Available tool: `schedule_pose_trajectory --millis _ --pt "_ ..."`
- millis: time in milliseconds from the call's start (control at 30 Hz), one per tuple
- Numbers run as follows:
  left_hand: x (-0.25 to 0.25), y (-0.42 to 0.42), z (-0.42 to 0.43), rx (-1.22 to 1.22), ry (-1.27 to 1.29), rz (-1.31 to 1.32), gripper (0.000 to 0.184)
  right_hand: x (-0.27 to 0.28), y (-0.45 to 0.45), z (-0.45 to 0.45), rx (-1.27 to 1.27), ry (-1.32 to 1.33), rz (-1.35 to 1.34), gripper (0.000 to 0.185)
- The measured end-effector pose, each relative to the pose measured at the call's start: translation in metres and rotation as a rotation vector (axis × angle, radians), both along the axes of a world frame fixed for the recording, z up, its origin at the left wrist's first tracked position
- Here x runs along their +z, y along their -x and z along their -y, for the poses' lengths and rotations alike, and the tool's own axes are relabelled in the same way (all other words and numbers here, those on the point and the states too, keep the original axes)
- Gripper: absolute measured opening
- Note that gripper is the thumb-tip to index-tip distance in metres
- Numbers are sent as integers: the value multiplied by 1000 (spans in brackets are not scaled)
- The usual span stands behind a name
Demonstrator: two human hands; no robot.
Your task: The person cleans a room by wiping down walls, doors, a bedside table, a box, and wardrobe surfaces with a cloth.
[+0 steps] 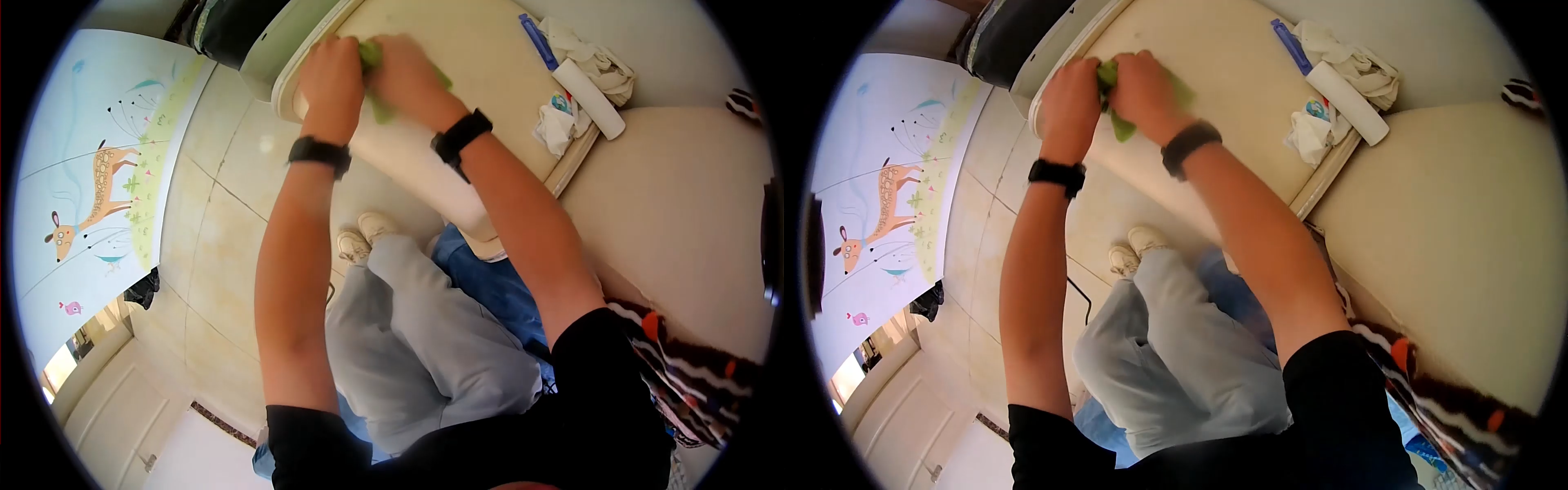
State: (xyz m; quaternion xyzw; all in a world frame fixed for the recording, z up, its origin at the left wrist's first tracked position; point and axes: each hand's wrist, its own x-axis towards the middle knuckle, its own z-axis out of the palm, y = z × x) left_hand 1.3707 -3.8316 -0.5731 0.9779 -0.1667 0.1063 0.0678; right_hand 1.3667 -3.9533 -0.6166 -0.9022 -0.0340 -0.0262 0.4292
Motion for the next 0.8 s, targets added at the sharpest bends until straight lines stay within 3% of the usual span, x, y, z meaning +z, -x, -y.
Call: schedule_pose_trajectory --millis 133,233,267,333,467,600,700,800 --pt "-9 -33 37 32 -23 4 12 22 -18 32 -61 -73 -121 28" --pt "-6 -28 54 -38 -35 -19 11 10 -2 44 -172 40 27 28" --pt "-5 -19 60 -40 -45 -70 10 8 6 50 -211 103 86 29" --pt "2 7 73 -46 -67 -173 10 18 34 68 -123 104 -47 34" --pt "-15 75 92 -135 -4 -112 9 22 105 86 -161 185 -155 36" --pt "-1 143 99 -188 35 -239 10 21 171 99 -126 275 -125 34" --pt "29 182 76 -175 81 -466 18 35 200 101 33 362 -176 30" --pt "47 202 14 -164 246 -135 55 47 216 96 166 232 -282 33"
